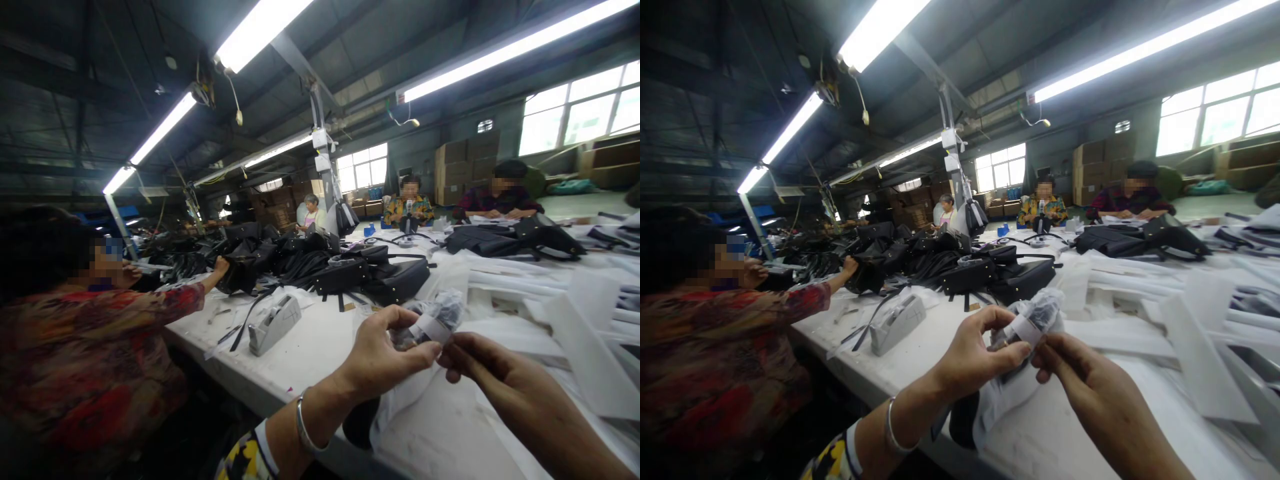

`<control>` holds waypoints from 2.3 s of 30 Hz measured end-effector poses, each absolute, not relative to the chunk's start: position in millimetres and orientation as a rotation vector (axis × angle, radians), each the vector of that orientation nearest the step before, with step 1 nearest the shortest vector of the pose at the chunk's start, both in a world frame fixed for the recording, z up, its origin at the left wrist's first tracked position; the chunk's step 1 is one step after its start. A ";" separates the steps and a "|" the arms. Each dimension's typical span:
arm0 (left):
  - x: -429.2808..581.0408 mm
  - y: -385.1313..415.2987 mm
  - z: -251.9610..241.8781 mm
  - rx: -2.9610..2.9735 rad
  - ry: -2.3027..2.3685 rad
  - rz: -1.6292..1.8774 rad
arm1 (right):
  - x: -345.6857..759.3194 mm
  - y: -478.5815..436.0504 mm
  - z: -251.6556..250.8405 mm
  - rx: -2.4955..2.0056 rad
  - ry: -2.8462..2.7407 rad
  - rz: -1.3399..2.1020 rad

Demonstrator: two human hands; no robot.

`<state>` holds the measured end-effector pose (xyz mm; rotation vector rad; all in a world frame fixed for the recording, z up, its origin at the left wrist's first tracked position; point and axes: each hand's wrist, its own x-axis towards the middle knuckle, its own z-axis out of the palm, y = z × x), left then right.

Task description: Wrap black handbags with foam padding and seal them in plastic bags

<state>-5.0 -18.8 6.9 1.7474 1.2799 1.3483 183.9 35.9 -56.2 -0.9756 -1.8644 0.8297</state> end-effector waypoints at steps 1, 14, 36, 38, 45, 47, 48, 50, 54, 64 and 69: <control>-4.8 -19.2 6.9 1.752 1.273 1.354 | 182.7 35.0 -55.6 -0.958 -1.859 0.854; -4.1 -24.2 8.0 1.717 1.241 1.340 | 182.6 24.2 -38.0 -0.896 -1.762 1.120; -1.2 -27.8 6.3 1.721 1.191 1.315 | 178.1 25.7 -54.0 -0.909 -1.615 0.996; -0.9 -27.8 4.6 1.706 1.190 1.309 | 179.2 26.1 -52.1 -0.911 -1.629 0.989; -1.0 -24.4 -1.4 1.675 1.205 1.301 | 178.5 28.7 -58.8 -0.879 -1.577 1.118; -1.0 -23.7 -2.7 1.668 1.227 1.278 | 176.2 29.4 -63.4 -0.863 -1.521 1.149; -1.0 -23.5 -3.4 1.668 1.229 1.271 | 175.0 29.6 -65.2 -0.859 -1.494 1.153; -1.0 -23.0 -5.0 1.682 1.229 1.279 | 172.5 29.6 -67.3 -0.864 -1.452 1.140; -0.8 -23.4 -5.9 1.681 1.240 1.279 | 165.6 25.0 -64.2 -0.844 -1.375 1.113; -3.4 -22.6 -3.3 1.726 1.306 1.193 | 145.4 13.0 -36.3 -0.770 -1.229 1.300; -4.3 -16.0 -6.4 1.639 1.302 1.250 | 155.8 1.6 -22.9 -0.463 -1.009 1.731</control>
